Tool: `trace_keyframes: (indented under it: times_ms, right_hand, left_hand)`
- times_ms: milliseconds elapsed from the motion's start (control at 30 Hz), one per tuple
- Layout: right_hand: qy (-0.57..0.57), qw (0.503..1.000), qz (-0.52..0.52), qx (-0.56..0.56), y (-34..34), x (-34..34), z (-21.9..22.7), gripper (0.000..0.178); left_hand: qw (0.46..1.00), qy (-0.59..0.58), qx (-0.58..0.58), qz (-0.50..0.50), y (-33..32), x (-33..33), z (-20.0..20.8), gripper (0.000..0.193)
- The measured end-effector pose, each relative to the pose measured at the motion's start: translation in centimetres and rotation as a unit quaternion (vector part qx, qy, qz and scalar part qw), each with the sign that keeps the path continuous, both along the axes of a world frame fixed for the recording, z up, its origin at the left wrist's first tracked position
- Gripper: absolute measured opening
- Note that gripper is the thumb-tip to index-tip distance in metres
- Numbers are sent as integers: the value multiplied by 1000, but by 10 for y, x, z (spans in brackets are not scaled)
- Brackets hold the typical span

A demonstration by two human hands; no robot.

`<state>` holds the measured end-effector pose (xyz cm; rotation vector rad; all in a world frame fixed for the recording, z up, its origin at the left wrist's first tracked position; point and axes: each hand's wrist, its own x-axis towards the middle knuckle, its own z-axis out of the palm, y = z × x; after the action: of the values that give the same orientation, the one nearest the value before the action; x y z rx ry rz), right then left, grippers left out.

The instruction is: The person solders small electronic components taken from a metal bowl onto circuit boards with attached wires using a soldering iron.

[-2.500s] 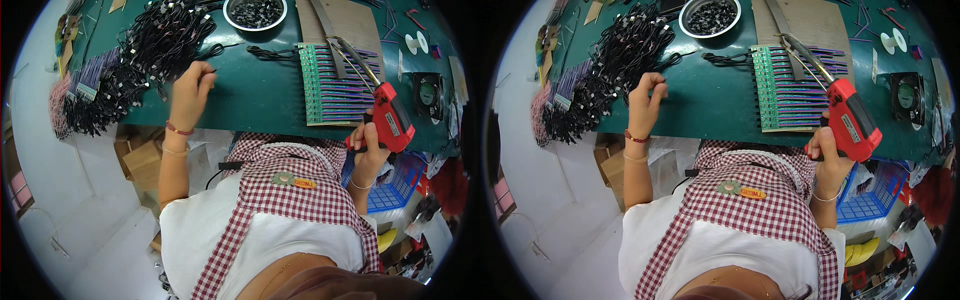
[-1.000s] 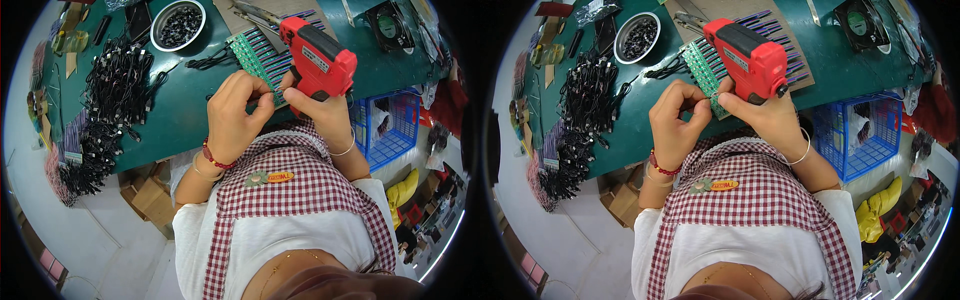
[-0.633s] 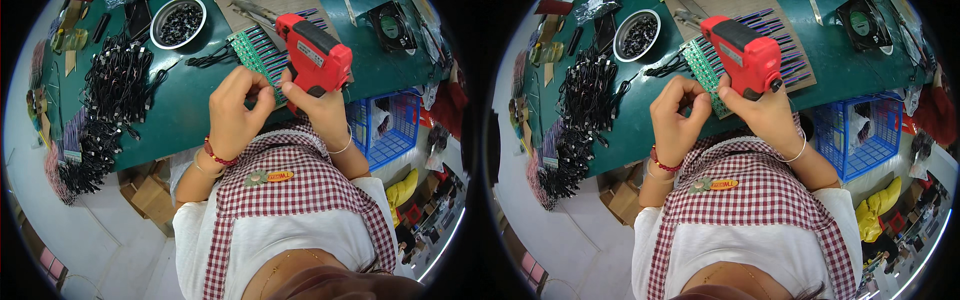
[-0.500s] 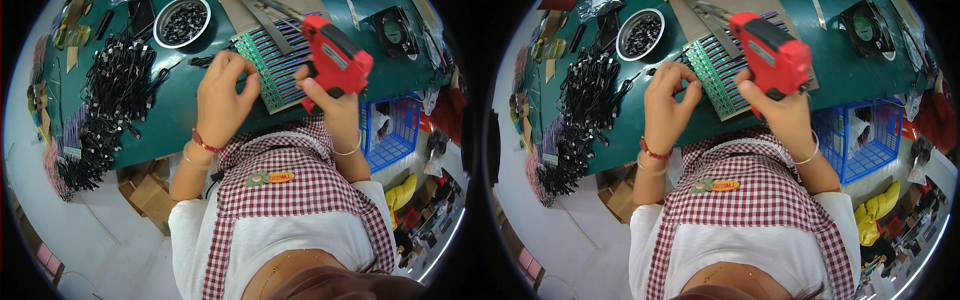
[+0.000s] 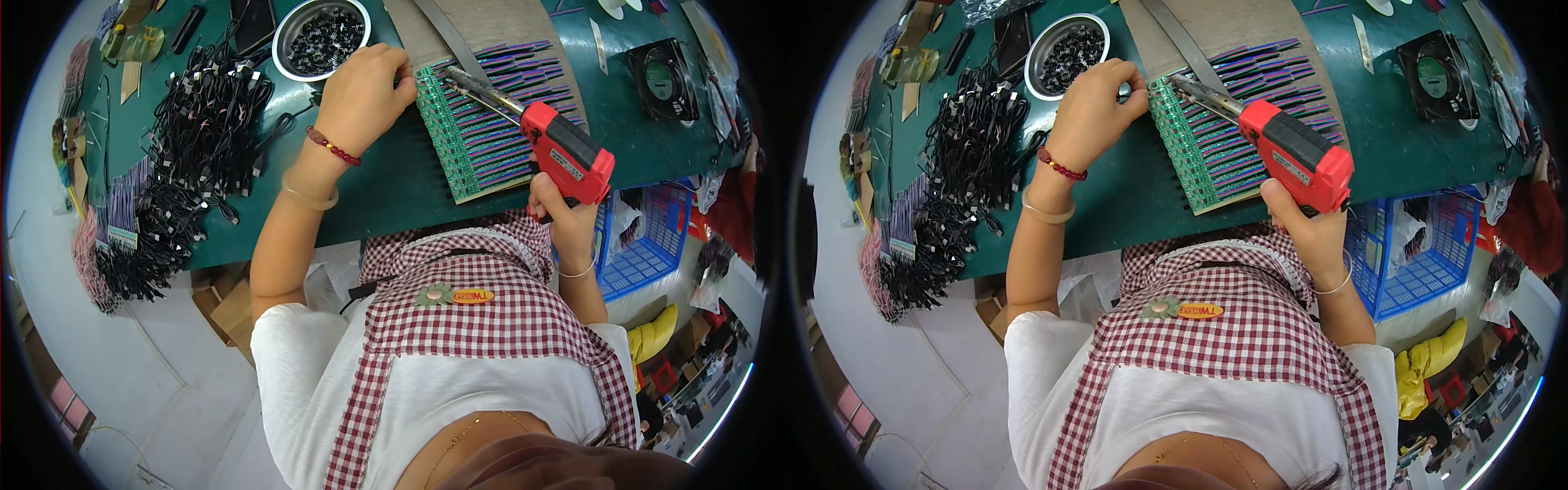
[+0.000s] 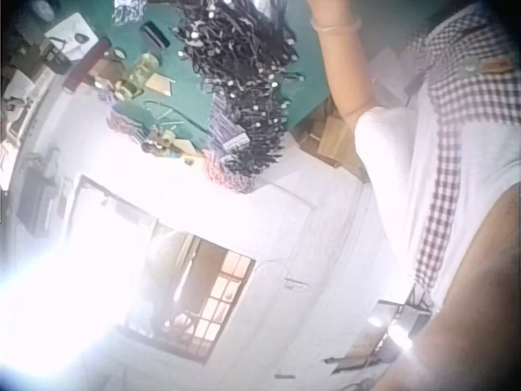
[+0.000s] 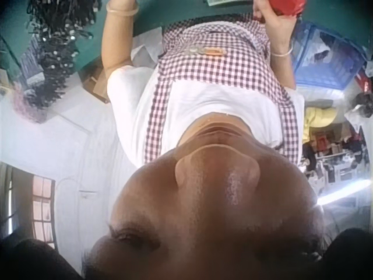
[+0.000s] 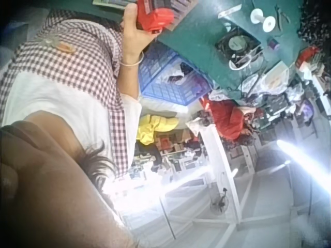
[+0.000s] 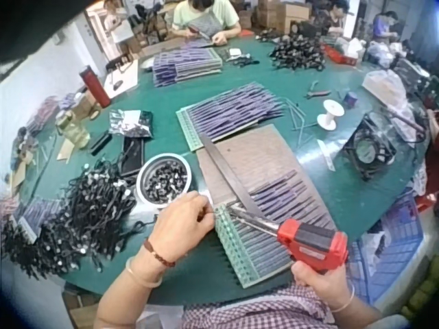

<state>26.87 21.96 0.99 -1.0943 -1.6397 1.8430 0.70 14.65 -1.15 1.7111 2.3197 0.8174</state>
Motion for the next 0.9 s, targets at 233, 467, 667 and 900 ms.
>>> trace_keyframes:
  times_ms: [233, 467, 667, 900]
  right_hand:
    - [-13, 998, 3, 60, 1, -2, -7, 22]
    - [-2, 994, 13, 108, 1, -4, -7, 12]
    - [-20, 993, 22, 114, -1, -3, -10, 13]
    - [-47, 996, -21, 76, -4, 0, -2, 20]
  left_hand:
    - [999, -18, -28, -9, 6, -5, 5, 11]
    - [998, -10, -52, -21, 8, -8, 8, 10]
    - [998, -12, -48, -25, 9, -9, 6, 10]
    - [999, -12, -46, -19, 9, -9, 5, 11]
